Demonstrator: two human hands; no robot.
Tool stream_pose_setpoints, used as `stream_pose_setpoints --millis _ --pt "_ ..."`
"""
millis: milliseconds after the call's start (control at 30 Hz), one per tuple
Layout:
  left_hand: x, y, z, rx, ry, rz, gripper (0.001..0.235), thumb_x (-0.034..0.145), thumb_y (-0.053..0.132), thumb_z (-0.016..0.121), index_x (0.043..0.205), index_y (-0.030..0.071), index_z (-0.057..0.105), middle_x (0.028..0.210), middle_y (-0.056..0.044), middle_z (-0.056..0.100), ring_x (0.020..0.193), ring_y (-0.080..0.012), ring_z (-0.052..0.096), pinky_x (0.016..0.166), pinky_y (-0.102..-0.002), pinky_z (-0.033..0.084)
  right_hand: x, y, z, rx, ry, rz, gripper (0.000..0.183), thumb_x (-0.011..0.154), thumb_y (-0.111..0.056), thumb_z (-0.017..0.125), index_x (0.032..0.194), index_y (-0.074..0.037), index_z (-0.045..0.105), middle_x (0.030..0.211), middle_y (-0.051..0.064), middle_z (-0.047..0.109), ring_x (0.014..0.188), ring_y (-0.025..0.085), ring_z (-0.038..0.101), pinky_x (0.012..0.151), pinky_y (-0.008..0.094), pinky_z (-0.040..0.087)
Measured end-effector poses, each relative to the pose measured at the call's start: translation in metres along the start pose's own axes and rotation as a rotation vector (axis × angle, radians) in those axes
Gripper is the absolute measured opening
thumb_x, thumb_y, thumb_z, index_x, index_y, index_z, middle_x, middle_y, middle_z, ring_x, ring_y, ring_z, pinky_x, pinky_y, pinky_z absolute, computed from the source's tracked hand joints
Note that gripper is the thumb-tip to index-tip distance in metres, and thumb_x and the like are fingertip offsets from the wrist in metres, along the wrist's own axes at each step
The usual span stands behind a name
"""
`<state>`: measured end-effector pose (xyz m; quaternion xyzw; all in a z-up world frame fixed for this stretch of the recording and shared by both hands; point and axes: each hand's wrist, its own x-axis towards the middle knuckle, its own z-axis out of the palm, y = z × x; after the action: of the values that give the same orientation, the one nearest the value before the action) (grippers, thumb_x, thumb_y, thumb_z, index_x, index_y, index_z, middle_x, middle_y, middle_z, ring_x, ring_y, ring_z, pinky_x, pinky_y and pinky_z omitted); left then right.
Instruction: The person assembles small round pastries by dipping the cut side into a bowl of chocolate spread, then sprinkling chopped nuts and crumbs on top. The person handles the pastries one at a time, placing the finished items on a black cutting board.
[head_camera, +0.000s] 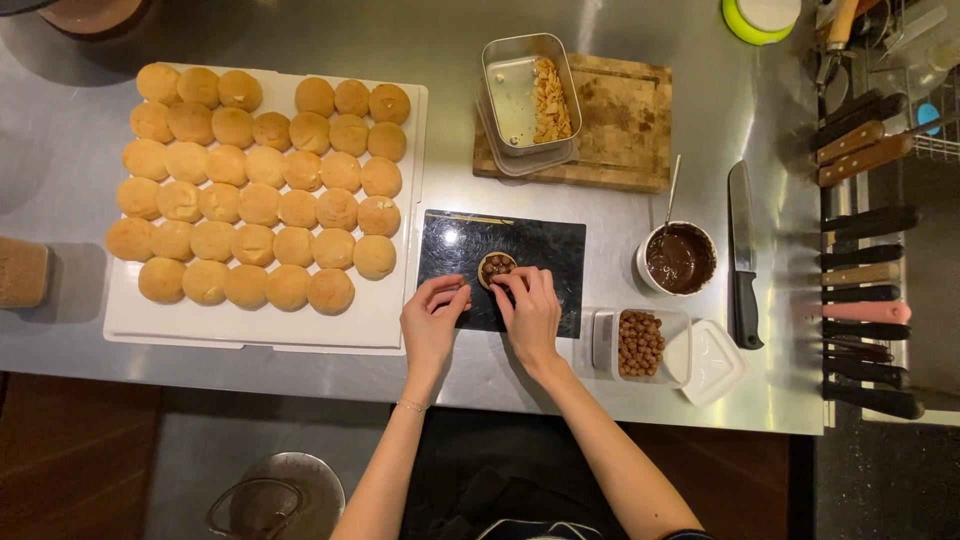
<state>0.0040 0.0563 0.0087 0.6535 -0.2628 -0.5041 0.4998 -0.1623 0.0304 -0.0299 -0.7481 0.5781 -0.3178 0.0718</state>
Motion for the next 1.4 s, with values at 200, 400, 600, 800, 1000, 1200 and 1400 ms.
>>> stream_pose_setpoints --millis 200,400,600,800,1000,1200,1400 --pt "-0.003 0.001 0.000 -0.070 -0.104 -0.038 0.035 0.102 0.012 0.091 0.135 0.001 0.085 0.119 -0.026 0.086 0.095 -0.0212 0.083 0.094 -0.037 0.074 0.003 -0.018 -0.038 0.372 -0.007 0.194 0.011 0.108 -0.014 0.088 0.118 -0.015 0.084 0.104 0.000 0.072 0.091 0.019 0.071 0.072 0.031 0.064" --pt "-0.015 -0.008 0.008 -0.129 -0.317 -0.147 0.039 0.096 0.013 0.097 0.131 0.000 0.088 0.108 -0.024 0.089 0.088 -0.0217 0.085 0.090 -0.035 0.075 -0.007 -0.013 -0.072 0.754 -0.220 0.320 0.020 0.106 -0.009 0.084 0.123 -0.015 0.093 0.105 0.006 0.087 0.079 0.016 0.080 0.072 0.031 0.071" --pt "-0.008 -0.015 0.007 0.009 -0.425 -0.043 0.031 0.097 0.009 0.096 0.126 -0.002 0.090 0.117 -0.024 0.087 0.091 -0.0228 0.083 0.088 -0.036 0.073 -0.010 0.014 -0.064 0.910 -0.270 0.448 0.019 0.098 0.000 0.091 0.116 -0.005 0.093 0.102 0.012 0.083 0.085 0.016 0.078 0.079 0.033 0.073" --pt "0.011 -0.010 0.009 0.253 -0.121 0.208 0.024 0.096 0.009 0.098 0.117 0.000 0.091 0.112 -0.015 0.079 0.091 -0.0205 0.084 0.085 -0.030 0.073 0.001 0.012 -0.046 0.865 -0.140 0.564 0.021 0.102 0.000 0.088 0.123 -0.003 0.087 0.106 0.014 0.085 0.080 0.014 0.077 0.082 0.034 0.073" --pt "0.018 -0.023 0.025 0.460 -0.052 0.424 0.012 0.102 0.006 0.092 0.109 -0.003 0.089 0.108 -0.014 0.078 0.082 -0.0232 0.080 0.076 -0.036 0.071 0.003 0.001 -0.021 0.444 -0.025 0.335 0.014 0.100 -0.003 0.092 0.112 -0.005 0.088 0.101 0.010 0.084 0.090 0.022 0.078 0.075 0.031 0.067" --pt "0.017 -0.022 0.028 0.460 -0.048 0.458 0.011 0.101 0.005 0.092 0.107 -0.003 0.089 0.108 -0.014 0.079 0.083 -0.0253 0.081 0.075 -0.037 0.070 0.001 0.002 -0.012 0.261 0.022 0.198 0.013 0.099 -0.006 0.094 0.106 -0.009 0.084 0.100 0.002 0.070 0.098 0.021 0.072 0.083 0.033 0.065" --pt "0.019 -0.025 0.026 0.457 -0.029 0.458 0.010 0.100 0.007 0.094 0.105 0.001 0.090 0.107 -0.010 0.080 0.085 -0.0234 0.082 0.074 -0.033 0.069 -0.002 0.005 -0.007 0.244 0.014 0.202 0.015 0.098 -0.009 0.096 0.104 -0.013 0.083 0.099 -0.001 0.069 0.097 0.020 0.071 0.084 0.033 0.064"
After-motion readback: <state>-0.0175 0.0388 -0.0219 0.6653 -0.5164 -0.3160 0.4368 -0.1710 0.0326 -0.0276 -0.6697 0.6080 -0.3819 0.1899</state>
